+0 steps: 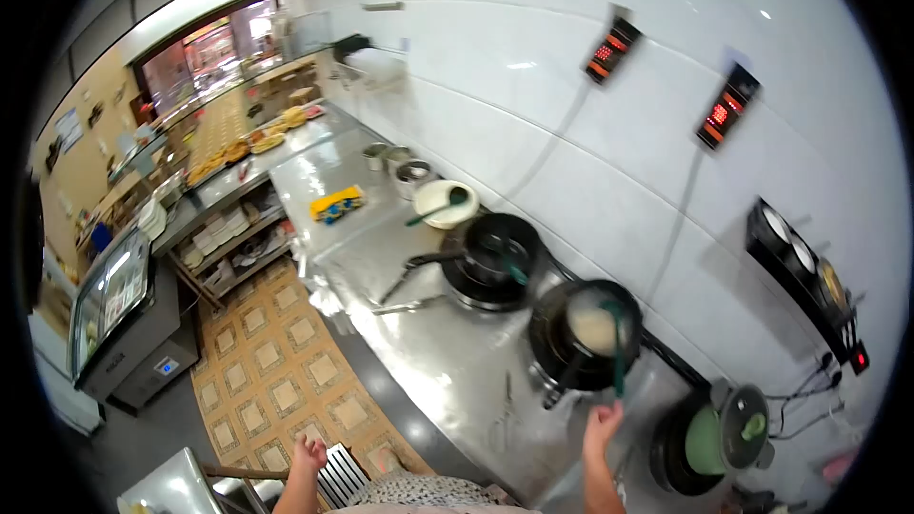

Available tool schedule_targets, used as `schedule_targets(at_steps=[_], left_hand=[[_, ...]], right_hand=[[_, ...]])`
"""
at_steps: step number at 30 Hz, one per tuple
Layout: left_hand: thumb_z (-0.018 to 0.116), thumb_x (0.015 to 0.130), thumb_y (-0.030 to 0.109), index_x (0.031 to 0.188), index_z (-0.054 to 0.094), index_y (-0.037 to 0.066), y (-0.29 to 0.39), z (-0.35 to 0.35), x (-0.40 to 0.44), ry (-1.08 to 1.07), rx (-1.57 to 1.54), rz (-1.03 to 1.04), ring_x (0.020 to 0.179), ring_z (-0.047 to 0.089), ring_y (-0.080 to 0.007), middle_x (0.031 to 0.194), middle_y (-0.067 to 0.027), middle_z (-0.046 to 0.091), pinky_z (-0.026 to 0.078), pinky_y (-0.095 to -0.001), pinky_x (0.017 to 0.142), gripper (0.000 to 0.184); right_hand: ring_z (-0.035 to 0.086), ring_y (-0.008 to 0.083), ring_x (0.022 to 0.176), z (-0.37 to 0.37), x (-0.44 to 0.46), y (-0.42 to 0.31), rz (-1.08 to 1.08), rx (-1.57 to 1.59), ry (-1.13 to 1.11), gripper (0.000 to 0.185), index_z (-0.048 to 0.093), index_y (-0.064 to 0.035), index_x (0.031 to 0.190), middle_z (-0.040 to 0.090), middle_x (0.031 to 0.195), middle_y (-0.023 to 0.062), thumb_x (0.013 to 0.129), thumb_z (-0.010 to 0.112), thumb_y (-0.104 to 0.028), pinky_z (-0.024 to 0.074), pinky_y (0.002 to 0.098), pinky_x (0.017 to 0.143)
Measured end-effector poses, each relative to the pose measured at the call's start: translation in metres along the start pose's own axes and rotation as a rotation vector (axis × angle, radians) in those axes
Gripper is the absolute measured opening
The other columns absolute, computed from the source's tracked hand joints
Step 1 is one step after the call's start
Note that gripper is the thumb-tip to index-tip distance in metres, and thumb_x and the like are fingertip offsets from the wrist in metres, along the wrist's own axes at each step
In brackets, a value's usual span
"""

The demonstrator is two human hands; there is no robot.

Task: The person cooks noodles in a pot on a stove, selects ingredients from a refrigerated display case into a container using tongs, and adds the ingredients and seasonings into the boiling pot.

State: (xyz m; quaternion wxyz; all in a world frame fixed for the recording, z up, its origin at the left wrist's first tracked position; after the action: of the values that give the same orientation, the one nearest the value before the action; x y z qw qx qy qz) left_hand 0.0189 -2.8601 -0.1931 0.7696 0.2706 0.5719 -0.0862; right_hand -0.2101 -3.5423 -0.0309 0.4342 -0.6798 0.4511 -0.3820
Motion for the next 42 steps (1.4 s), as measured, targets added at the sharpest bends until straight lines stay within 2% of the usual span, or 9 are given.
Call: schedule_targets(at_steps=[6, 9, 14, 21, 25, 29, 33, 37, 42], left_hand=[[0.049, 0.084, 0.029, 0.077, 0.049, 0.011, 0.113, -0.179, 0.177, 0.285, 0.214, 0.069, 0.046, 0.045, -0.0170, 0.061, -0.0053, 0.045, 0.042, -0.0280, 0.041, 0.019], [0.046, 0.084, 0.025, 0.076, 0.049, 0.012, 0.156, -0.231, 0.197, 0.461, 0.407, 0.085, 0.043, 0.041, -0.0178, 0.059, -0.0050, 0.042, 0.038, -0.0317, 0.038, 0.016], [0.050, 0.081, 0.019, 0.090, 0.055, 0.006, 0.242, -0.153, 0.208, 0.056, 0.570, 0.194, 0.051, 0.050, -0.0171, 0.067, -0.0056, 0.052, 0.041, -0.0297, 0.041, 0.016], [0.050, 0.081, 0.016, 0.096, 0.054, 0.005, 0.325, -0.070, 0.232, 0.033, 0.810, 0.315, 0.069, 0.056, -0.0183, 0.080, -0.0077, 0.057, 0.047, -0.0309, 0.055, 0.018], [0.052, 0.082, 0.019, 0.090, 0.057, 0.003, 0.332, -0.089, 0.284, 0.106, 0.764, 0.168, 0.069, 0.058, -0.0196, 0.077, -0.0083, 0.057, 0.049, -0.0344, 0.058, 0.019], [0.051, 0.084, 0.017, 0.096, 0.054, -0.001, 0.404, -0.085, 0.275, 0.307, 0.556, 0.131, 0.078, 0.058, -0.0233, 0.088, -0.0125, 0.056, 0.047, -0.0369, 0.067, 0.023], [0.050, 0.085, 0.015, 0.103, 0.051, -0.005, 0.514, -0.077, 0.219, 0.535, 0.278, 0.301, 0.087, 0.057, -0.0271, 0.100, -0.0168, 0.055, 0.046, -0.0394, 0.076, 0.027], [0.051, 0.086, 0.014, 0.113, 0.044, -0.009, 0.622, -0.065, 0.191, 0.781, 0.325, 0.772, 0.091, 0.055, -0.0299, 0.107, -0.0211, 0.054, 0.044, -0.0365, 0.081, 0.036], [0.054, 0.085, 0.017, 0.122, 0.040, -0.009, 0.706, -0.092, 0.258, 0.876, 0.429, 0.685, 0.106, 0.049, -0.0352, 0.118, -0.0258, 0.048, 0.040, -0.0381, 0.089, 0.048]], right_hand=[[0.047, 0.0110, 0.067, 0.175, -0.177, -0.097, -0.301, -0.157, -0.353, 0.015, 0.048, -0.0022, 0.095, 0.050, 0.077, 0.0042, 0.084, 0.053, -0.010, 0.0422, 0.0259, 0.062], [0.055, 0.0118, 0.070, 0.332, -0.286, -0.124, 0.318, 0.240, -1.008, 0.017, 0.049, -0.0039, 0.101, 0.057, 0.081, 0.0064, 0.087, 0.053, -0.014, 0.0468, 0.0230, 0.063], [0.056, 0.0123, 0.075, 0.499, -0.364, -0.170, -0.162, -0.258, -1.460, 0.025, 0.061, -0.0049, 0.096, 0.062, 0.083, 0.0048, 0.084, 0.058, -0.027, 0.0457, 0.0264, 0.069], [0.040, 0.0271, 0.120, 0.645, -0.470, 0.076, -0.218, -0.594, -2.134, 0.048, 0.046, -0.0066, 0.123, 0.049, 0.123, 0.0152, 0.087, 0.042, -0.038, 0.0300, 0.0356, 0.100], [0.048, 0.0186, 0.099, 0.752, -0.494, -0.072, -0.052, -0.669, -2.445, 0.041, 0.055, -0.0028, 0.108, 0.054, 0.102, 0.0064, 0.087, 0.044, -0.036, 0.0364, 0.0323, 0.088], [0.050, 0.0168, 0.070, 0.889, -0.472, -0.123, 0.445, -0.750, -2.049, 0.055, 0.059, 0.0004, 0.092, 0.053, 0.070, 0.0012, 0.084, 0.047, -0.053, 0.0428, 0.0344, 0.064], [0.061, 0.0317, 0.084, 1.048, -0.468, -0.177, -0.659, -0.922, -1.843, 0.061, 0.060, -0.0018, 0.100, 0.064, 0.092, 0.0163, 0.082, 0.046, -0.058, 0.0472, 0.0386, 0.074], [0.060, 0.0340, 0.087, 1.146, -0.531, -0.248, -0.961, -0.991, -1.995, 0.051, 0.063, -0.0009, 0.093, 0.063, 0.090, 0.0190, 0.080, 0.050, -0.048, 0.0467, 0.0400, 0.077], [0.061, 0.0316, 0.083, 1.260, -0.631, -0.306, -1.057, -0.774, -2.060, 0.037, 0.063, -0.0050, 0.092, 0.064, 0.088, 0.0166, 0.080, 0.050, -0.038, 0.0472, 0.0392, 0.072]])
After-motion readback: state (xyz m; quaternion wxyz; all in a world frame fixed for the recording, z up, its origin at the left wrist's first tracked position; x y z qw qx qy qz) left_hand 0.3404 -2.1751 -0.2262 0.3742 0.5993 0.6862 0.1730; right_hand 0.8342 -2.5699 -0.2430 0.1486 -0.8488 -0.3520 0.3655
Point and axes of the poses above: each hand's wrist, its own x-axis towards the middle knuckle, its own z-axis out of the palm, y = z × x, the point moved 10 cm from there along x, towards the middle knuckle
